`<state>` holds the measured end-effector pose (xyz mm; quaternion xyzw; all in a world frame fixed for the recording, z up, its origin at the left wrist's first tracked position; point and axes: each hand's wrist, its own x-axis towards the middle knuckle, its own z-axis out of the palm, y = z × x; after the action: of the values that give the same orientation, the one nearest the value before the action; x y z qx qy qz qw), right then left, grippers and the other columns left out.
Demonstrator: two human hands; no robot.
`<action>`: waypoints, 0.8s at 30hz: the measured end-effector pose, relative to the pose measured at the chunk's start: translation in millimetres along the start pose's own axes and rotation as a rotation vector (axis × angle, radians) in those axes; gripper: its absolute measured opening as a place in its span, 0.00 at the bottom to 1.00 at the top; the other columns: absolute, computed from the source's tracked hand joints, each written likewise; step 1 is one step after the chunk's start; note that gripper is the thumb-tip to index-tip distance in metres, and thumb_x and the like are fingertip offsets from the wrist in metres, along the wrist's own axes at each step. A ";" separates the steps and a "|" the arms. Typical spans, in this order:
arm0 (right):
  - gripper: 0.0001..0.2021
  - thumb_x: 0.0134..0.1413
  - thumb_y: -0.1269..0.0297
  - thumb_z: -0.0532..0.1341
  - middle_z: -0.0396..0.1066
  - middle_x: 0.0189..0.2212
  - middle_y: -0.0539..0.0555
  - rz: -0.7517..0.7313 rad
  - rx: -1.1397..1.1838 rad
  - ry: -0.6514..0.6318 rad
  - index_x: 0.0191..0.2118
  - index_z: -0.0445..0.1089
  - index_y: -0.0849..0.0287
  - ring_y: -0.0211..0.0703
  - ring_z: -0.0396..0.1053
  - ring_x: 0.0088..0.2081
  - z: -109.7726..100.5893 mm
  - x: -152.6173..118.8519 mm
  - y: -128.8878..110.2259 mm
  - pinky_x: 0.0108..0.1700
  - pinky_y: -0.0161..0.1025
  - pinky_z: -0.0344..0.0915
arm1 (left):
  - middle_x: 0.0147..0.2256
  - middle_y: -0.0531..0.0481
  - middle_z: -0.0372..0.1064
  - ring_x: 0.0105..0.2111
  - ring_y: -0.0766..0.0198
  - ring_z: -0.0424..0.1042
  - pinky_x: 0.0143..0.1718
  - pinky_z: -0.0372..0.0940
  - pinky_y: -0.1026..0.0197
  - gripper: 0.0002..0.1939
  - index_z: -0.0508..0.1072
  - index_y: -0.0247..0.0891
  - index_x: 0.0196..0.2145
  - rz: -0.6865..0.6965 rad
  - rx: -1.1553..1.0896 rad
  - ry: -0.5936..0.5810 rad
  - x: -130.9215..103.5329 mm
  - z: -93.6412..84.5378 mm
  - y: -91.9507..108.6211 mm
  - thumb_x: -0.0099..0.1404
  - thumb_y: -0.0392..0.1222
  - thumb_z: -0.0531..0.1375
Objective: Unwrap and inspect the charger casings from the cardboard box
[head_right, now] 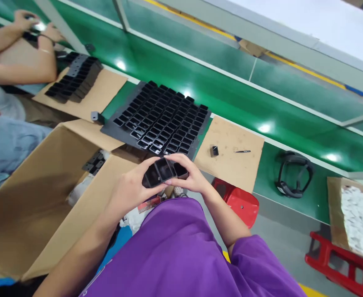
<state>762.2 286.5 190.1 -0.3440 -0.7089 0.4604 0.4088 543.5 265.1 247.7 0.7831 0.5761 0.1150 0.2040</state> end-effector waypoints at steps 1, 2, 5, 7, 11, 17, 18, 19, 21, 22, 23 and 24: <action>0.31 0.57 0.49 0.69 0.69 0.59 0.60 0.058 -0.003 0.010 0.63 0.66 0.53 0.51 0.68 0.61 -0.6 -6.2 10.3 0.65 0.52 0.64 | 0.56 0.47 0.76 0.49 0.48 0.80 0.42 0.73 0.54 0.34 0.65 0.44 0.63 -0.022 0.001 -0.042 7.3 11.0 -1.7 0.64 0.57 0.66; 0.32 0.57 0.48 0.69 0.68 0.59 0.61 0.118 -0.004 0.022 0.64 0.66 0.53 0.51 0.67 0.61 -1.3 -12.9 21.1 0.65 0.52 0.63 | 0.56 0.47 0.76 0.49 0.47 0.80 0.43 0.73 0.53 0.34 0.66 0.44 0.63 -0.044 0.004 -0.084 15.4 22.5 -2.8 0.63 0.56 0.66; 0.34 0.57 0.45 0.67 0.67 0.61 0.61 0.274 -0.013 0.080 0.65 0.65 0.53 0.50 0.66 0.63 -5.7 -34.2 53.7 0.67 0.51 0.61 | 0.58 0.47 0.74 0.51 0.47 0.78 0.47 0.72 0.52 0.33 0.65 0.46 0.64 -0.085 0.012 -0.198 42.4 59.5 -2.3 0.65 0.55 0.65; 0.34 0.58 0.47 0.67 0.66 0.62 0.61 0.370 -0.068 0.126 0.66 0.64 0.53 0.50 0.66 0.63 -12.5 -47.7 73.0 0.67 0.50 0.60 | 0.61 0.48 0.71 0.53 0.47 0.77 0.50 0.71 0.52 0.33 0.64 0.47 0.65 -0.077 0.010 -0.267 60.3 85.5 1.4 0.65 0.55 0.64; 0.32 0.54 0.58 0.68 0.69 0.60 0.63 0.523 -0.216 0.182 0.64 0.66 0.57 0.50 0.67 0.63 -39.2 -67.9 99.7 0.67 0.50 0.61 | 0.62 0.48 0.70 0.52 0.48 0.78 0.48 0.72 0.54 0.33 0.64 0.47 0.65 -0.029 0.015 -0.349 91.8 136.8 14.7 0.66 0.56 0.63; 0.24 0.56 0.69 0.60 0.71 0.56 0.65 0.833 -0.535 0.327 0.60 0.69 0.64 0.51 0.71 0.58 -88.7 -62.2 119.8 0.64 0.49 0.64 | 0.56 0.40 0.73 0.46 0.45 0.80 0.44 0.72 0.52 0.32 0.64 0.45 0.64 0.007 0.047 -0.411 140.0 193.7 35.7 0.67 0.57 0.61; 0.22 0.57 0.68 0.59 0.70 0.56 0.66 0.888 -0.591 0.329 0.58 0.70 0.64 0.52 0.72 0.56 -94.4 -56.1 122.5 0.62 0.48 0.66 | 0.56 0.40 0.73 0.46 0.46 0.79 0.44 0.71 0.51 0.31 0.64 0.44 0.64 0.010 0.052 -0.419 148.5 199.5 37.9 0.67 0.56 0.61; 0.20 0.58 0.65 0.60 0.70 0.55 0.66 0.938 -0.641 0.320 0.56 0.72 0.64 0.52 0.73 0.54 -99.1 -49.0 124.9 0.59 0.47 0.67 | 0.55 0.39 0.72 0.47 0.46 0.79 0.45 0.71 0.51 0.31 0.64 0.44 0.64 0.011 0.056 -0.426 156.4 204.4 39.6 0.68 0.55 0.61; 0.18 0.60 0.61 0.61 0.71 0.53 0.65 1.018 -0.725 0.272 0.53 0.74 0.62 0.52 0.75 0.51 -105.1 -33.6 129.0 0.56 0.46 0.69 | 0.55 0.39 0.72 0.46 0.48 0.79 0.46 0.71 0.50 0.30 0.64 0.43 0.64 0.008 0.061 -0.441 169.9 211.7 41.1 0.68 0.54 0.61; 0.17 0.60 0.59 0.61 0.72 0.53 0.64 1.049 -0.760 0.238 0.51 0.75 0.62 0.53 0.75 0.51 -106.5 -26.1 130.5 0.55 0.45 0.69 | 0.55 0.39 0.71 0.46 0.49 0.79 0.47 0.72 0.49 0.30 0.63 0.42 0.64 0.005 0.061 -0.447 175.1 214.4 41.2 0.69 0.54 0.61; 0.17 0.60 0.57 0.62 0.72 0.52 0.64 1.075 -0.791 0.201 0.50 0.76 0.61 0.54 0.75 0.51 -107.0 -19.2 131.8 0.54 0.46 0.69 | 0.55 0.39 0.71 0.46 0.50 0.78 0.48 0.72 0.48 0.31 0.63 0.41 0.65 0.003 0.060 -0.453 179.2 216.9 40.9 0.69 0.55 0.60; 0.18 0.59 0.56 0.63 0.73 0.52 0.64 1.099 -0.819 0.162 0.49 0.76 0.62 0.55 0.75 0.51 -106.4 -12.9 132.9 0.54 0.46 0.69 | 0.56 0.39 0.70 0.47 0.52 0.77 0.48 0.72 0.47 0.31 0.62 0.41 0.65 0.000 0.057 -0.459 182.3 219.2 40.3 0.70 0.55 0.60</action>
<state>877.9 360.0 88.3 -0.8136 -0.5155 0.2689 0.0049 725.4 387.0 60.8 0.7942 0.5176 -0.0822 0.3075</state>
